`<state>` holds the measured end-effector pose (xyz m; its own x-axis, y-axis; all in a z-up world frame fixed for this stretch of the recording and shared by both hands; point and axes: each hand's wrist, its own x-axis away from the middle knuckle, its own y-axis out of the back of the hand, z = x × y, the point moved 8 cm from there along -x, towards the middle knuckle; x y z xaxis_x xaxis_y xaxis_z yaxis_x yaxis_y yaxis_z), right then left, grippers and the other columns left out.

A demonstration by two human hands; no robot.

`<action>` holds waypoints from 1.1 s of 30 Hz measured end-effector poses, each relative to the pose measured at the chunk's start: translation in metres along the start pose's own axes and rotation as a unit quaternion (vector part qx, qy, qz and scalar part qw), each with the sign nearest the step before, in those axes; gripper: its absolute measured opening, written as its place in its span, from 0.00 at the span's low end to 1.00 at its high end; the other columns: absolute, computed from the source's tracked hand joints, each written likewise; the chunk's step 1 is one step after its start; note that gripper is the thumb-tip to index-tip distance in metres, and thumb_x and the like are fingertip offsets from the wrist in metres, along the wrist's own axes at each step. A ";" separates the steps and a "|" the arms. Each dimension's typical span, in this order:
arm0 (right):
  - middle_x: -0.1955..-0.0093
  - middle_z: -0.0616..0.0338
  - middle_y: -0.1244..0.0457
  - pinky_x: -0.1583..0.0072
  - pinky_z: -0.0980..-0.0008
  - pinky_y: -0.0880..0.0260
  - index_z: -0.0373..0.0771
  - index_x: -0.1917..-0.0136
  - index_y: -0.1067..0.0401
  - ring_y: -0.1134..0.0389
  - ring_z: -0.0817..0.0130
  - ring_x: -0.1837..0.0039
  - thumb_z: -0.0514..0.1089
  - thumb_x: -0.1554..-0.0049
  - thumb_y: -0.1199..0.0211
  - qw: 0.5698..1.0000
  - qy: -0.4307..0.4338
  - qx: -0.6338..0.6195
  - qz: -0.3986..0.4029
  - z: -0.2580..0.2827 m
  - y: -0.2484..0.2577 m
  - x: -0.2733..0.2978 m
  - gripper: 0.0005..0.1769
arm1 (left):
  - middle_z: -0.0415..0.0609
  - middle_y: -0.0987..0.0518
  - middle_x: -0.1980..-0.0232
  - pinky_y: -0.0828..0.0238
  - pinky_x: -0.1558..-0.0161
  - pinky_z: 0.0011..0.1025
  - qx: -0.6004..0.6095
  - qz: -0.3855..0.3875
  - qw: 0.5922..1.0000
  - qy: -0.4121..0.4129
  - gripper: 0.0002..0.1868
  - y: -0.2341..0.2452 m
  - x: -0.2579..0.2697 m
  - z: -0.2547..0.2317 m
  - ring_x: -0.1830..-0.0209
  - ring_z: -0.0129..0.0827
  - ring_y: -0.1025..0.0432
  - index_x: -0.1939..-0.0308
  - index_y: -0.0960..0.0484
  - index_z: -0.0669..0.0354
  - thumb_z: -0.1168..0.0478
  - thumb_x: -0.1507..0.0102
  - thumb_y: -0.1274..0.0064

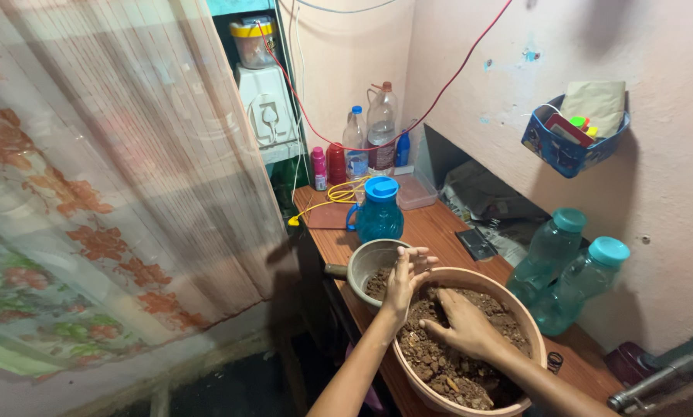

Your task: The person breaks up and mixes soil in a bowl by hand and using a small hand tool.

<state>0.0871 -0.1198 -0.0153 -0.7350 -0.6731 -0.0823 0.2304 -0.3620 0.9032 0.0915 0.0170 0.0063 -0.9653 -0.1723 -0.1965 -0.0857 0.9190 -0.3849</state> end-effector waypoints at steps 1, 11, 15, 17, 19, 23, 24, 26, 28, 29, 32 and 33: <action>0.35 0.37 0.39 0.32 0.51 0.37 0.27 0.33 0.39 0.37 0.47 0.32 0.68 0.46 0.37 1.000 0.017 -0.005 -0.009 0.001 0.001 -0.001 0.46 | 0.55 0.20 0.44 0.33 0.34 0.40 0.017 0.003 1.000 -0.007 0.34 0.000 -0.001 0.000 0.37 0.39 0.27 0.41 0.27 0.59 0.36 0.28 0.77; 0.41 0.38 0.37 0.39 0.52 0.32 0.28 0.40 0.36 0.33 0.47 0.40 0.61 0.43 0.39 0.994 0.086 -0.067 -0.011 0.039 0.015 0.011 0.34 | 0.56 0.19 0.45 0.34 0.34 0.40 0.043 0.003 0.999 -0.009 0.35 -0.001 0.006 -0.007 0.38 0.39 0.27 0.40 0.28 0.59 0.35 0.28 0.77; 0.46 0.39 0.36 0.41 0.50 0.33 0.30 0.43 0.35 0.33 0.45 0.43 0.59 0.43 0.38 0.995 0.091 -0.043 -0.016 0.052 0.022 0.011 0.30 | 0.56 0.20 0.45 0.33 0.33 0.41 0.049 -0.007 0.999 -0.009 0.35 -0.001 0.009 -0.013 0.38 0.40 0.27 0.41 0.28 0.60 0.35 0.28 0.77; 0.49 0.40 0.35 0.44 0.49 0.32 0.30 0.45 0.33 0.32 0.43 0.47 0.57 0.42 0.39 0.994 0.104 -0.019 -0.033 0.060 0.027 0.009 0.26 | 0.56 0.20 0.45 0.34 0.32 0.41 0.040 -0.008 0.999 -0.011 0.35 -0.001 0.011 -0.015 0.38 0.39 0.27 0.41 0.28 0.59 0.35 0.29 0.77; 0.50 0.43 0.34 0.46 0.49 0.31 0.33 0.47 0.30 0.31 0.45 0.49 0.57 0.42 0.40 0.998 0.069 -0.010 -0.006 0.058 0.025 0.006 0.24 | 0.56 0.20 0.46 0.33 0.32 0.42 0.055 -0.006 0.998 -0.024 0.34 -0.002 0.012 -0.020 0.38 0.40 0.26 0.43 0.28 0.60 0.36 0.28 0.75; 0.52 0.44 0.31 0.50 0.49 0.27 0.35 0.52 0.25 0.28 0.47 0.55 0.57 0.42 0.40 0.999 0.040 -0.006 -0.010 0.049 0.022 0.000 0.22 | 0.55 0.20 0.46 0.33 0.32 0.41 0.063 -0.016 0.998 -0.025 0.32 -0.001 0.017 -0.027 0.38 0.39 0.27 0.43 0.26 0.59 0.37 0.27 0.75; 0.52 0.44 0.31 0.50 0.49 0.27 0.35 0.52 0.25 0.28 0.47 0.55 0.57 0.42 0.40 0.999 0.040 -0.006 -0.009 0.047 0.019 -0.001 0.22 | 0.54 0.20 0.46 0.33 0.33 0.40 0.029 -0.017 0.999 -0.015 0.31 -0.003 0.018 -0.027 0.39 0.38 0.27 0.44 0.26 0.59 0.38 0.28 0.72; 0.51 0.43 0.30 0.49 0.50 0.26 0.36 0.49 0.25 0.27 0.49 0.55 0.58 0.41 0.41 1.000 0.019 -0.004 -0.009 0.039 0.015 -0.004 0.22 | 0.52 0.19 0.46 0.33 0.35 0.38 -0.005 -0.017 1.000 -0.006 0.29 -0.006 0.020 -0.031 0.39 0.37 0.26 0.45 0.25 0.58 0.39 0.28 0.69; 0.53 0.42 0.30 0.49 0.49 0.27 0.35 0.50 0.24 0.28 0.47 0.56 0.57 0.41 0.40 1.000 0.018 -0.003 -0.006 0.036 0.014 -0.004 0.21 | 0.51 0.20 0.45 0.32 0.34 0.39 -0.095 0.070 0.993 0.025 0.17 -0.024 0.024 -0.029 0.40 0.39 0.27 0.45 0.24 0.58 0.52 0.33 0.49; 0.54 0.42 0.30 0.50 0.47 0.28 0.35 0.51 0.24 0.28 0.44 0.57 0.56 0.42 0.39 1.000 0.017 -0.003 -0.004 0.034 0.013 -0.003 0.21 | 0.51 0.20 0.45 0.32 0.34 0.39 -0.094 0.070 0.993 0.026 0.17 -0.025 0.026 -0.030 0.40 0.39 0.27 0.45 0.24 0.58 0.52 0.33 0.49; 0.61 0.46 0.28 0.51 0.55 0.25 0.34 0.59 0.23 0.25 0.51 0.60 0.50 0.43 0.39 0.995 -0.066 -0.039 0.061 0.016 0.002 -0.005 0.16 | 0.45 0.21 0.45 0.30 0.36 0.38 -0.126 0.132 0.981 0.059 0.18 -0.035 0.031 -0.021 0.39 0.35 0.26 0.47 0.23 0.56 0.64 0.42 0.48; 0.61 0.46 0.28 0.51 0.55 0.25 0.34 0.59 0.23 0.25 0.51 0.60 0.50 0.43 0.39 0.995 -0.066 -0.039 0.061 0.014 0.002 -0.005 0.16 | 0.47 0.21 0.44 0.32 0.34 0.36 -0.151 0.154 0.976 0.016 0.21 -0.037 0.032 -0.027 0.37 0.35 0.27 0.47 0.23 0.59 0.70 0.44 0.51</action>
<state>0.0820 -0.1081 -0.0073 -0.7746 -0.6264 0.0872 0.3684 -0.3349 0.8673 0.0576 -0.0131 0.0382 -0.9638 0.1352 -0.2299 0.1453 0.9890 -0.0272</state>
